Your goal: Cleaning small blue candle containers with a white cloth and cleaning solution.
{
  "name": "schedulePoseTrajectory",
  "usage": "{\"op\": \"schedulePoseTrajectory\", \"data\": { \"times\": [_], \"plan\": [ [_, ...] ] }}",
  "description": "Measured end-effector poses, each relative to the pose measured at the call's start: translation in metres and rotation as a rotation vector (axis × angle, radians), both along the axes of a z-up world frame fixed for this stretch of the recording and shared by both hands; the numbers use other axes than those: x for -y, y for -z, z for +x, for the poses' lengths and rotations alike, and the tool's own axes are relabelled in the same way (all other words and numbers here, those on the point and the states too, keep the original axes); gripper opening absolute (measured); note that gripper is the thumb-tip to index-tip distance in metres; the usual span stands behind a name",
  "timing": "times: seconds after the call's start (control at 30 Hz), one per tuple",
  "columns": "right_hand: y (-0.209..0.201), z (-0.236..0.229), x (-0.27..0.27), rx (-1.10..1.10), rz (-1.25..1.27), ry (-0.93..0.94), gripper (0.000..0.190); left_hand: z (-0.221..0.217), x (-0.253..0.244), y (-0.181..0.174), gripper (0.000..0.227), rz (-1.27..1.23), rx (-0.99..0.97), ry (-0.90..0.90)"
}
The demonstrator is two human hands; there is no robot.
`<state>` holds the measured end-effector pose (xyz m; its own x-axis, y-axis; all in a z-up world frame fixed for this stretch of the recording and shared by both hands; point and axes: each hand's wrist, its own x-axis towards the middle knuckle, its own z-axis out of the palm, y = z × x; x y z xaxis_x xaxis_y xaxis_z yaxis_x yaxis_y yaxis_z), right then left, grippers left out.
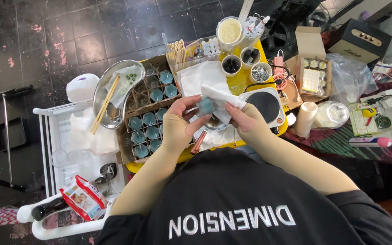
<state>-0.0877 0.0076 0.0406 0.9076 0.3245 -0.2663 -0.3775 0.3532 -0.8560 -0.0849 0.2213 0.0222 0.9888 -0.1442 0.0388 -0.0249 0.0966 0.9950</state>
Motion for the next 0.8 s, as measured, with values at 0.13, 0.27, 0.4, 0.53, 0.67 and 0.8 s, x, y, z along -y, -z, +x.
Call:
{"op": "schedulePoseTrajectory", "data": {
  "times": [0.13, 0.27, 0.4, 0.53, 0.67, 0.8],
  "plan": [
    [0.016, -0.004, 0.005, 0.010, -0.116, 0.000, 0.035, 0.003, 0.004, 0.011, 0.053, 0.027, -0.004, -0.014],
    [0.021, -0.010, 0.009, 0.534, -0.423, -0.076, 0.042, 0.011, 0.010, 0.044, 0.051, -0.131, -0.221, -0.019],
    [0.045, -0.009, 0.024, 0.797, -0.730, -0.167, 0.052, 0.019, 0.009, 0.076, 0.048, -0.203, -0.361, 0.016],
    [0.066, 0.001, 0.033, 0.851, -0.919, -0.214, 0.056, 0.023, 0.009, 0.084, 0.048, -0.213, -0.429, 0.013],
    [0.116, 0.017, 0.037, 0.098, -0.735, -0.037, 0.030, 0.022, 0.007, 0.090, 0.049, -0.189, -0.435, 0.066],
    [0.131, 0.021, 0.026, 0.052, -0.366, 0.062, 0.026, 0.022, 0.010, 0.093, 0.048, -0.052, -0.400, 0.057]
  ]
}}
